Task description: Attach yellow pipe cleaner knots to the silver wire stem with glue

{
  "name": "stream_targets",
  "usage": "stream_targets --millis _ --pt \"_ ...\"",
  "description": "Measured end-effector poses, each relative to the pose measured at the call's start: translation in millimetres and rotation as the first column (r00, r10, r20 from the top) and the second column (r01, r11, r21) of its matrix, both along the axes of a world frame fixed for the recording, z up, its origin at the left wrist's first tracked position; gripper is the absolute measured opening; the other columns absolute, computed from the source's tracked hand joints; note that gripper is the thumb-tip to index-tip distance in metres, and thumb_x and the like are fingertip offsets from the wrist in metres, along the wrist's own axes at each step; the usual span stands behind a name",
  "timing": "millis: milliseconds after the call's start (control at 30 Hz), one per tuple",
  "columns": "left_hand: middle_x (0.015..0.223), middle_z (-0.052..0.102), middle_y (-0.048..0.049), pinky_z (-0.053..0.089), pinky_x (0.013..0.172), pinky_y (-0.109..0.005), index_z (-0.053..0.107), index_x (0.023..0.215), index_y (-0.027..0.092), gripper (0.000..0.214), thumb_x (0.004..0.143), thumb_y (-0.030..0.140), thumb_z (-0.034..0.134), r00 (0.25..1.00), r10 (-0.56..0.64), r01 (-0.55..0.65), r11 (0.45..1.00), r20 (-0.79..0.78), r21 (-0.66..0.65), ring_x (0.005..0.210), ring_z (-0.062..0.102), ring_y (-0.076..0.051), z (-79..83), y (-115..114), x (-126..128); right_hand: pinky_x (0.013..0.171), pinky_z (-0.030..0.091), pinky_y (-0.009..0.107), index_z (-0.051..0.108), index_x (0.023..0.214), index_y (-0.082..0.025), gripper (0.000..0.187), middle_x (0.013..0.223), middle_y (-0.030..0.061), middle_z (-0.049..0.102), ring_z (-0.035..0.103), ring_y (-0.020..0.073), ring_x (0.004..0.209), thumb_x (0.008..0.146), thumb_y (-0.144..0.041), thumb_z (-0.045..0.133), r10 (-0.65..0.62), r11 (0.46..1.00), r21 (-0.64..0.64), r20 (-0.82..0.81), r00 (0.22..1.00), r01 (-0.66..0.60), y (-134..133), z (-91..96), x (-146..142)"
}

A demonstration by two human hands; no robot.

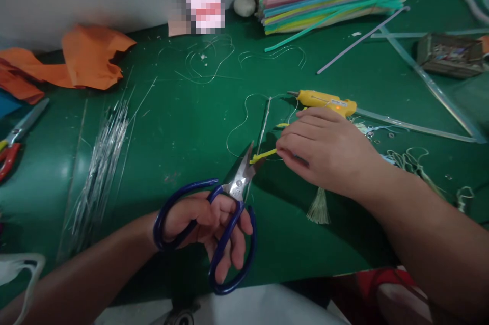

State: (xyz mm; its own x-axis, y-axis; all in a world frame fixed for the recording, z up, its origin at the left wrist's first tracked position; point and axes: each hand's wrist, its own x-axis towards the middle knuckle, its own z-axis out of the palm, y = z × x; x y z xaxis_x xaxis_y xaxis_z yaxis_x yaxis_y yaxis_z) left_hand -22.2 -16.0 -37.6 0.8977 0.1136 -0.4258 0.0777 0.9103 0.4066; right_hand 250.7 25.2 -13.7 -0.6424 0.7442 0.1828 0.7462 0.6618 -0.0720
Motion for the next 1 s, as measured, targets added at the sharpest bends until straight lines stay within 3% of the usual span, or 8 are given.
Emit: stream_targets --millis 300,667,1000 --pt "0.081 0.072 -0.0123 0.052 0.055 -0.029 0.062 0.107 0.008 0.04 0.073 0.026 0.05 0.999 0.01 -0.011 1.0 0.054 0.02 0.059 0.069 -0.021 0.0 -1.4 5.5 0.087 0.05 0.036 0.064 0.074 -0.021 0.022 0.078 0.0023 0.071 0.062 0.0176 0.072 0.094 -0.021 0.052 0.102 0.97 0.233 -0.104 0.989 -0.075 1.5 -5.8 3.5" --pt "0.077 0.07 -0.0092 0.05 0.053 -0.027 0.06 0.101 0.01 0.039 0.065 0.021 0.05 0.999 0.054 -0.054 0.997 0.001 0.055 0.057 0.067 -0.02 -1.3 -2.2 15.4 0.095 0.048 0.036 0.065 0.075 -0.022 0.023 0.076 0.0004 0.07 0.062 0.0166 0.072 0.095 -0.024 0.052 0.109 0.963 0.26 -0.122 0.987 -0.075 -1.6 -8.1 -2.6" --pt "0.077 0.069 -0.0087 0.049 0.053 -0.027 0.057 0.099 0.012 0.03 0.071 0.02 0.049 0.998 0.044 -0.038 0.991 -0.048 0.126 0.055 0.065 -0.018 -0.8 -3.5 17.4 0.097 0.049 0.036 0.067 0.081 -0.02 0.019 0.081 0.0024 0.073 0.066 0.0162 0.076 0.095 -0.022 0.053 0.146 0.968 0.224 -0.118 0.982 -0.117 -2.3 -7.7 -5.3"
